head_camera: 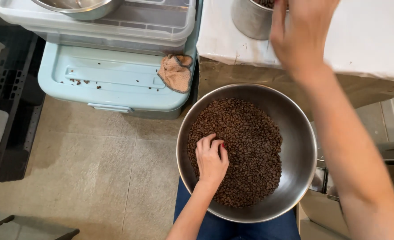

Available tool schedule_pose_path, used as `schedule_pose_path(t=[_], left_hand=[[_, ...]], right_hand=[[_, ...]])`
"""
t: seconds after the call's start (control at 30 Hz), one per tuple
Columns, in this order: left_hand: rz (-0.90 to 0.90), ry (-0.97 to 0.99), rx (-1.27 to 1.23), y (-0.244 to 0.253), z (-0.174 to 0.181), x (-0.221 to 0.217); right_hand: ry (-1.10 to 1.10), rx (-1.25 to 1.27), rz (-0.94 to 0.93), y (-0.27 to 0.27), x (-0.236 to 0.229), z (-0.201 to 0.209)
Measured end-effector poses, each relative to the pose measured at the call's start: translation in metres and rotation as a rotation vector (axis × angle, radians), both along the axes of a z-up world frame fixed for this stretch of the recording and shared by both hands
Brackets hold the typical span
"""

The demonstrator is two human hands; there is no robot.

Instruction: Sorting roasted coffee beans by hand in a large bowl to remove defects

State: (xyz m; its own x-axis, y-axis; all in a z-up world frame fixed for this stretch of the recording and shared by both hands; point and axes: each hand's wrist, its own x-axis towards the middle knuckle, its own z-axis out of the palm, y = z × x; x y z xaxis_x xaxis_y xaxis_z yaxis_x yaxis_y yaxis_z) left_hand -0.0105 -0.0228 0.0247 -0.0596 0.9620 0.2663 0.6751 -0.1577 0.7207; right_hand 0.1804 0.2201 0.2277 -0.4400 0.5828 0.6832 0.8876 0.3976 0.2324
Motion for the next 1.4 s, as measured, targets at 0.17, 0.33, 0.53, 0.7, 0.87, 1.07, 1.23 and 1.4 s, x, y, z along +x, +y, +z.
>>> schedule_pose_path(t=[0.17,0.33,0.53,0.7,0.87,1.07,1.23,1.4], left_hand=[[0.112,0.066,-0.248,-0.005,0.001,-0.011],[0.160,0.086,-0.297,-0.010,0.008,-0.020],[0.161,-0.018,-0.478,-0.015,0.017,-0.025],[0.157,-0.297,-0.675,-0.006,-0.009,-0.026],[0.122,-0.591,-0.842,0.000,-0.022,-0.033],[0.168,-0.966,-0.979,0.003,-0.022,-0.034],[0.101,-1.060,-1.002,-0.005,0.012,-0.036],[0.036,-0.904,-0.997,0.002,-0.007,-0.024]], right_hand=[[0.473,-0.257,0.243,-0.138,-0.020,-0.071],[0.542,-0.576,-0.113,-0.226,-0.002,-0.166],[0.920,-0.965,-0.500,-0.241,0.008,-0.197],[1.160,-1.197,-0.613,-0.237,-0.008,-0.197],[1.239,-1.405,-0.661,-0.227,-0.014,-0.213],[1.311,-1.602,-0.754,-0.226,-0.037,-0.207],[1.452,-1.640,-0.780,-0.241,-0.092,-0.132],[1.508,-1.673,-0.773,-0.241,-0.108,-0.118]])
